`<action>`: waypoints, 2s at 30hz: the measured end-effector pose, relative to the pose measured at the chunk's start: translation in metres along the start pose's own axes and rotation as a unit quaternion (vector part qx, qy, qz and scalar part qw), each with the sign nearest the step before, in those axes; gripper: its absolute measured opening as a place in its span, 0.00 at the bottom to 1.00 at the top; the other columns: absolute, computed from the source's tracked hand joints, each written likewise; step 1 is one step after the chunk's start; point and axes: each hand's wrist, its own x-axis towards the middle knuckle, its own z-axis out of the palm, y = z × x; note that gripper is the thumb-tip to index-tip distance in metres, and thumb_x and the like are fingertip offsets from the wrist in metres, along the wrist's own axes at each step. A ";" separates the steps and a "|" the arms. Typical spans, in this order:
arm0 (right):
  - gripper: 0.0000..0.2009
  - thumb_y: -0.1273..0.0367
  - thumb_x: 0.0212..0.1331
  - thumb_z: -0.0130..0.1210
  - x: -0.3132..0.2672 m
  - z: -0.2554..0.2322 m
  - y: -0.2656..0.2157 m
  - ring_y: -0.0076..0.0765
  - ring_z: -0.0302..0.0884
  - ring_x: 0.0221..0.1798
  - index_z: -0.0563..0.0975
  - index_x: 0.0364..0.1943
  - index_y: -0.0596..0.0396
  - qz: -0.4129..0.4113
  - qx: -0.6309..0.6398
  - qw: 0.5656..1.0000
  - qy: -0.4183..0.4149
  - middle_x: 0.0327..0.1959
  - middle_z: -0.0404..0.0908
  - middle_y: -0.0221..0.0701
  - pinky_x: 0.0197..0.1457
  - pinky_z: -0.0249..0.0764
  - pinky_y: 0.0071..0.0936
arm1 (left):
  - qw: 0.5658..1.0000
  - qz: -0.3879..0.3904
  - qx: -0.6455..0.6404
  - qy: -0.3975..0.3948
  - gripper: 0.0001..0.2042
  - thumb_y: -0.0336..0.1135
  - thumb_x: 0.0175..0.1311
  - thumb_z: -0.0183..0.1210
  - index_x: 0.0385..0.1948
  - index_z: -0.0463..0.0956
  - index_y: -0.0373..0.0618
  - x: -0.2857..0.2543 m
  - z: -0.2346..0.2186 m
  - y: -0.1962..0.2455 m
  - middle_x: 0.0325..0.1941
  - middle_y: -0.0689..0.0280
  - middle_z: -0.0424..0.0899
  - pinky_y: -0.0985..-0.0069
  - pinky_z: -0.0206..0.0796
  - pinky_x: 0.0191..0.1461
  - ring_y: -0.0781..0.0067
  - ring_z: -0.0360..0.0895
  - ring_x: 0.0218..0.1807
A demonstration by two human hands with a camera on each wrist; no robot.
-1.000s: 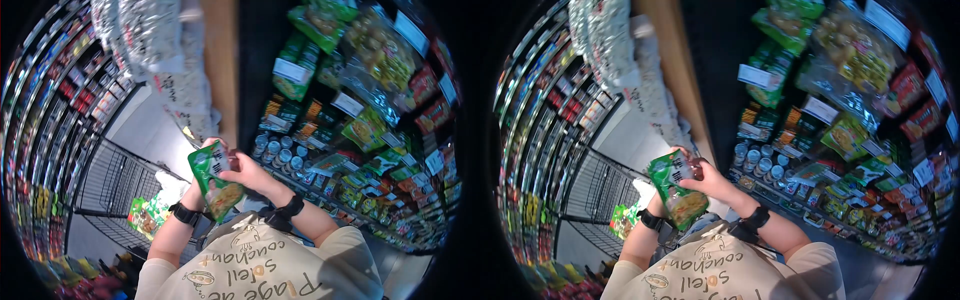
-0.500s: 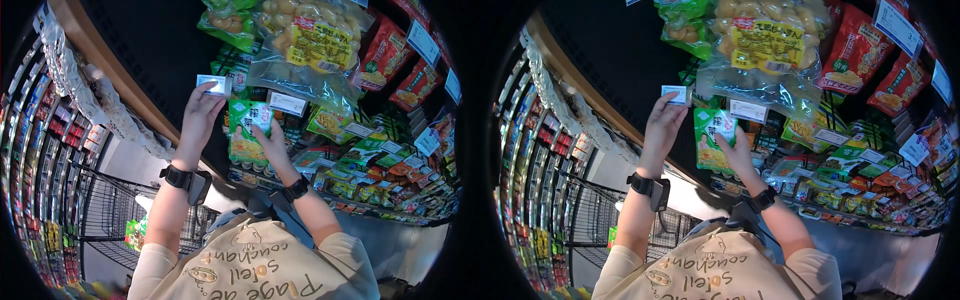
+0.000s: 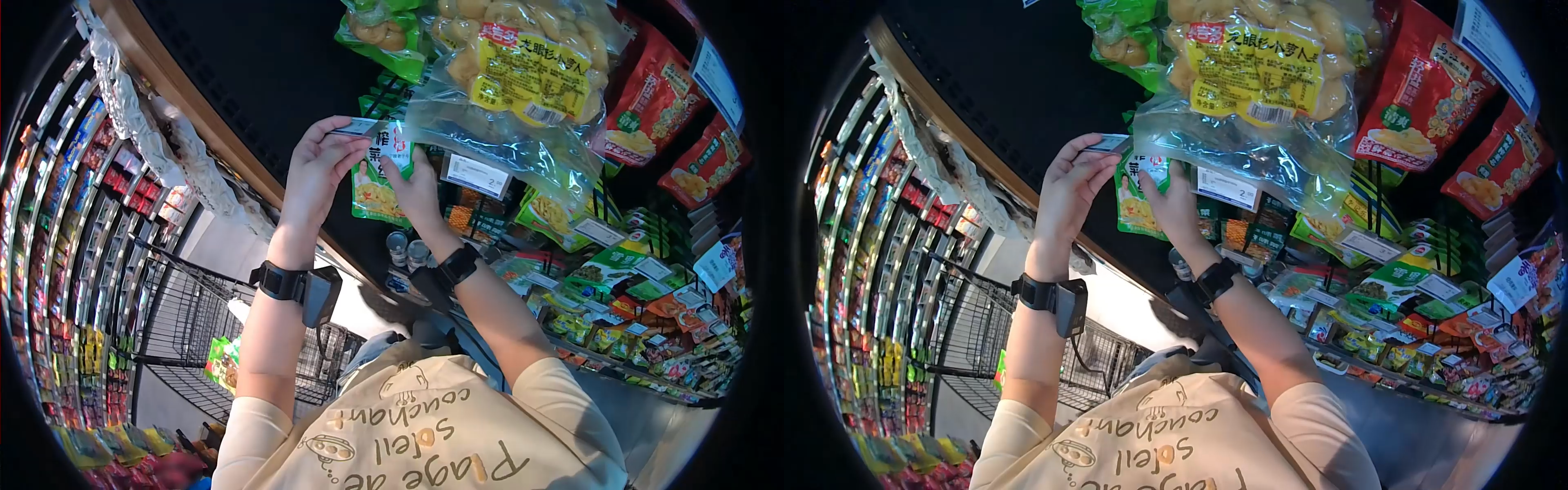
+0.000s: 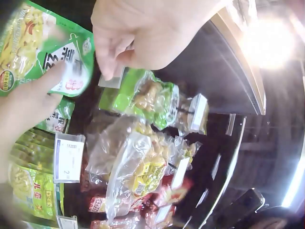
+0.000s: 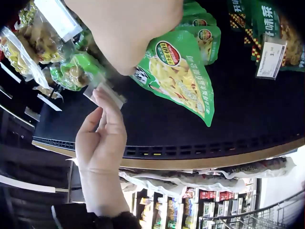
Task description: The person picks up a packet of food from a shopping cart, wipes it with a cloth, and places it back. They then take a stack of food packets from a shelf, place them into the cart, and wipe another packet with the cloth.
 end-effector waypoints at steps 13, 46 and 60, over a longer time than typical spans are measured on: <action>0.15 0.65 0.50 0.56 0.004 0.014 0.012 0.47 0.77 0.33 0.72 0.35 0.63 0.008 -0.062 0.996 0.065 0.29 0.78 0.45 0.37 0.69 0.34 | 1.000 -0.012 -0.020 -0.020 0.13 0.19 0.58 0.43 0.46 0.63 0.33 0.001 -0.008 -0.005 0.41 0.55 0.76 0.81 0.69 0.49 0.71 0.76 0.43; 0.25 0.67 0.44 0.58 -0.235 0.247 -0.018 0.46 0.57 0.59 0.65 0.48 0.59 -0.272 -0.066 0.745 -0.605 0.55 0.62 0.41 0.60 0.56 0.39 | 0.841 -0.373 0.124 0.373 0.11 0.28 0.56 0.54 0.40 0.68 0.37 -0.400 -0.391 -0.044 0.36 0.65 0.74 0.85 0.65 0.32 0.79 0.72 0.36; 0.14 0.75 0.48 0.45 -0.260 0.259 0.021 0.42 0.51 0.65 0.70 0.42 0.59 -0.312 -0.155 0.646 -0.680 0.48 0.70 0.40 0.66 0.48 0.39 | 0.781 -0.499 0.071 0.368 0.07 0.30 0.52 0.58 0.25 0.67 0.45 -0.383 -0.443 -0.136 0.20 0.71 0.69 0.77 0.60 0.24 0.78 0.67 0.22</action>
